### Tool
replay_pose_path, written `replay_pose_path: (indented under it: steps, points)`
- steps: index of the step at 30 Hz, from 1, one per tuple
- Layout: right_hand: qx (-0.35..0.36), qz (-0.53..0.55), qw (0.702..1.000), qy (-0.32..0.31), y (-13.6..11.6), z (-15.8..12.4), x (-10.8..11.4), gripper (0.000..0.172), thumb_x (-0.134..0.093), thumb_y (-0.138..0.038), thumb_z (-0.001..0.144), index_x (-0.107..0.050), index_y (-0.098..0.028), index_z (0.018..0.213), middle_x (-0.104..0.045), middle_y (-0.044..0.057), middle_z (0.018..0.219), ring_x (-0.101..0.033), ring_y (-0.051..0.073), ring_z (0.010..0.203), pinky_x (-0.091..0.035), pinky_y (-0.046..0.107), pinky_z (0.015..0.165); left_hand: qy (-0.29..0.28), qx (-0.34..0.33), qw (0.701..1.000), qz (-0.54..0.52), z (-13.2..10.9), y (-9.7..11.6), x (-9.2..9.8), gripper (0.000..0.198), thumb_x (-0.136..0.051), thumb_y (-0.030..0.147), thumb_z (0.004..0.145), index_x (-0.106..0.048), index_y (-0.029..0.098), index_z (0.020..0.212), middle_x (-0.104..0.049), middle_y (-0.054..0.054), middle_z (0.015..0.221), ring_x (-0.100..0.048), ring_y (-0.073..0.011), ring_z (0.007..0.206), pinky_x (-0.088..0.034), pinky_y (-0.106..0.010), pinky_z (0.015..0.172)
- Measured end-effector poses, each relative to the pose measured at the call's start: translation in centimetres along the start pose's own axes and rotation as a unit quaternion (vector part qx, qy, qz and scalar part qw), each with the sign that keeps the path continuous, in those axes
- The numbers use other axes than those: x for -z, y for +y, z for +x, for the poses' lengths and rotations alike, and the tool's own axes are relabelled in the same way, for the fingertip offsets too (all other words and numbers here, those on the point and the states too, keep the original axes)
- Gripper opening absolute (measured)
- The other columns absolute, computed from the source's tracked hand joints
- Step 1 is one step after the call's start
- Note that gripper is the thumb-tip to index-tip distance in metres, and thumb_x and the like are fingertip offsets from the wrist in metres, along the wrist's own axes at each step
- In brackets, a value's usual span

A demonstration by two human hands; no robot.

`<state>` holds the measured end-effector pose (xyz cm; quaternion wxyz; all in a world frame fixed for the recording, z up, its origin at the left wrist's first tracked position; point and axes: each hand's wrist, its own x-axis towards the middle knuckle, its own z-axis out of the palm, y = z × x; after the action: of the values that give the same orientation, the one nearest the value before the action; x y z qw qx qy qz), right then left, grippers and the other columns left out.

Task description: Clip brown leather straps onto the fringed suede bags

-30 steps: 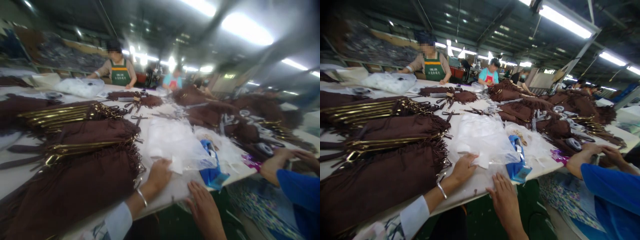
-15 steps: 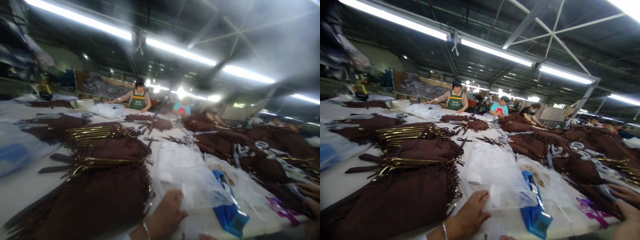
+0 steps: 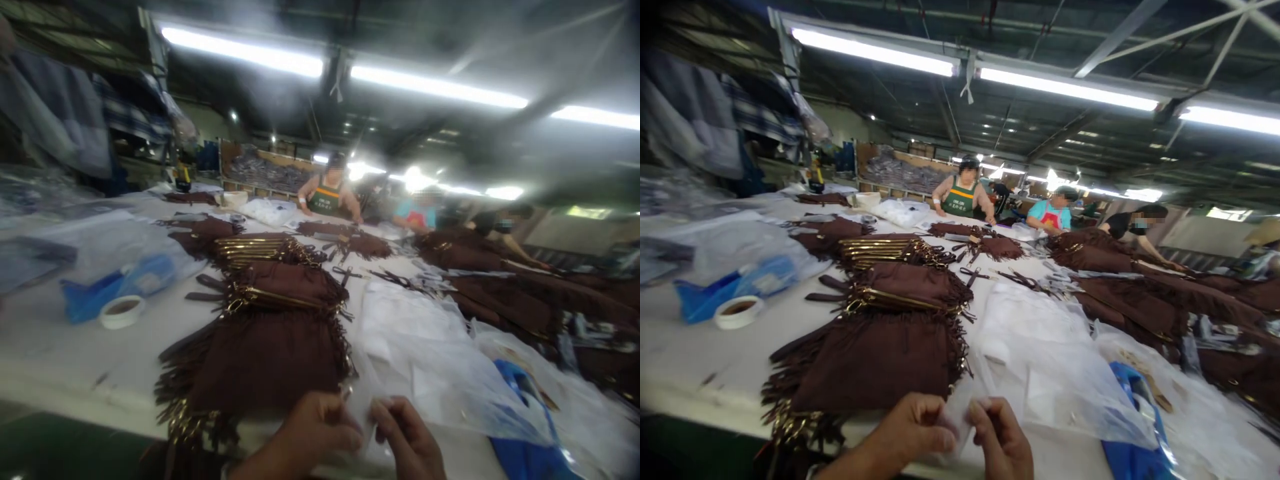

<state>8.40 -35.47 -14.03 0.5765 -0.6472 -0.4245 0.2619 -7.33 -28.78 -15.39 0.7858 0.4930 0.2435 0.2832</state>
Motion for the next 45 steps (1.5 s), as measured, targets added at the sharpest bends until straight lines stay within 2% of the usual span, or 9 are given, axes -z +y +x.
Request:
replay_pose_path:
  steps: [3,8,13,18,22,29,36,41,45]
  points:
    - [-0.016,0.036,0.997,-0.065,-0.9,-0.7,-3.4,0.033,-0.067,-0.053,0.078,-0.063,-0.021,0.071,-0.057,-0.002,0.063,-0.051,0.015,0.06,-0.044,0.023,0.058,0.031,-0.014,0.999,-0.006,-3.0,0.6,2.1,0.037,-0.082,0.041,0.062,-0.075,0.009,0.08,-0.062,-0.002,0.069,-0.05,-0.013,0.063,-0.036,-0.024,0.064]
    - [-0.068,0.072,0.987,-0.125,-1.9,-2.0,-7.5,0.03,-0.068,-0.049,0.08,-0.067,-0.02,0.087,-0.062,-0.001,0.07,-0.052,0.014,0.063,-0.043,0.024,0.061,0.133,-0.007,0.99,0.05,-7.4,1.6,4.6,0.03,-0.075,0.039,0.066,-0.069,0.01,0.065,-0.06,-0.003,0.062,-0.049,-0.015,0.061,-0.036,-0.026,0.063]
    - [-0.079,0.043,0.975,-0.204,-2.3,-3.3,-10.3,0.032,-0.069,-0.052,0.078,-0.067,-0.02,0.075,-0.058,-0.001,0.064,-0.049,0.014,0.062,-0.039,0.022,0.057,0.164,-0.021,0.976,0.141,-11.4,1.6,6.8,0.025,-0.062,0.032,0.077,-0.061,0.014,0.061,-0.054,0.001,0.06,-0.047,-0.0134,0.061,-0.034,-0.024,0.061]
    - [-0.108,0.048,0.96,-0.255,-1.4,-6.1,-12.9,0.034,-0.069,-0.053,0.077,-0.065,-0.019,0.073,-0.054,-0.002,0.063,-0.046,0.014,0.061,-0.038,0.022,0.059,0.186,0.024,0.975,0.116,-15.5,-1.3,9.4,0.029,-0.06,0.038,0.084,-0.066,0.012,0.071,-0.062,-0.003,0.069,-0.056,-0.0164,0.068,-0.04,-0.025,0.066]
    - [-0.114,0.018,0.948,-0.297,0.2,-8.6,-14.4,0.039,-0.067,-0.057,0.078,-0.064,-0.019,0.07,-0.051,-0.003,0.057,-0.045,0.013,0.055,-0.035,0.022,0.054,0.232,0.021,0.972,-0.018,-17.7,-4.2,10.7,0.045,-0.079,0.049,0.069,-0.066,0.013,0.091,-0.067,-0.006,0.081,-0.058,-0.0168,0.068,-0.043,-0.025,0.063]
    - [-0.082,-0.031,0.929,-0.358,2.1,-11.1,-16.3,0.039,-0.062,-0.057,0.082,-0.064,-0.02,0.07,-0.06,-0.001,0.057,-0.056,0.014,0.053,-0.041,0.021,0.052,0.323,0.044,0.945,-0.025,-19.4,-5.8,11.3,0.048,-0.081,0.056,0.063,-0.06,0.012,0.068,-0.062,-0.004,0.061,-0.053,-0.0141,0.053,-0.035,-0.023,0.05]
    - [0.057,-0.178,0.95,-0.249,2.7,-8.9,-17.0,0.04,-0.046,-0.054,0.094,-0.064,-0.024,0.113,-0.076,0.003,0.088,-0.072,0.02,0.077,-0.051,0.027,0.073,0.347,0.06,0.935,0.044,-20.6,-5.0,12.0,0.042,-0.069,0.053,0.075,-0.062,0.012,0.068,-0.062,-0.003,0.06,-0.055,-0.0152,0.055,-0.034,-0.023,0.05]
    - [0.198,-0.354,0.899,-0.168,2.8,-9.2,-19.6,0.048,-0.041,-0.062,0.095,-0.062,-0.021,0.109,-0.075,0.006,0.079,-0.07,0.023,0.064,-0.044,0.029,0.058,0.367,0.059,0.928,-0.007,-21.1,-5.3,12.8,0.043,-0.076,0.053,0.068,-0.059,0.013,0.067,-0.056,0.0,0.057,-0.047,-0.0112,0.051,-0.031,-0.022,0.049]
    - [0.199,-0.416,0.88,-0.111,3.2,-10.0,-21.3,0.047,-0.036,-0.063,0.096,-0.059,-0.021,0.098,-0.074,0.005,0.081,-0.07,0.024,0.065,-0.04,0.029,0.055,0.384,0.052,0.921,-0.029,-21.7,-5.6,13.6,0.048,-0.083,0.052,0.06,-0.053,0.014,0.061,-0.05,0.003,0.054,-0.041,-0.0088,0.05,-0.028,-0.021,0.048]
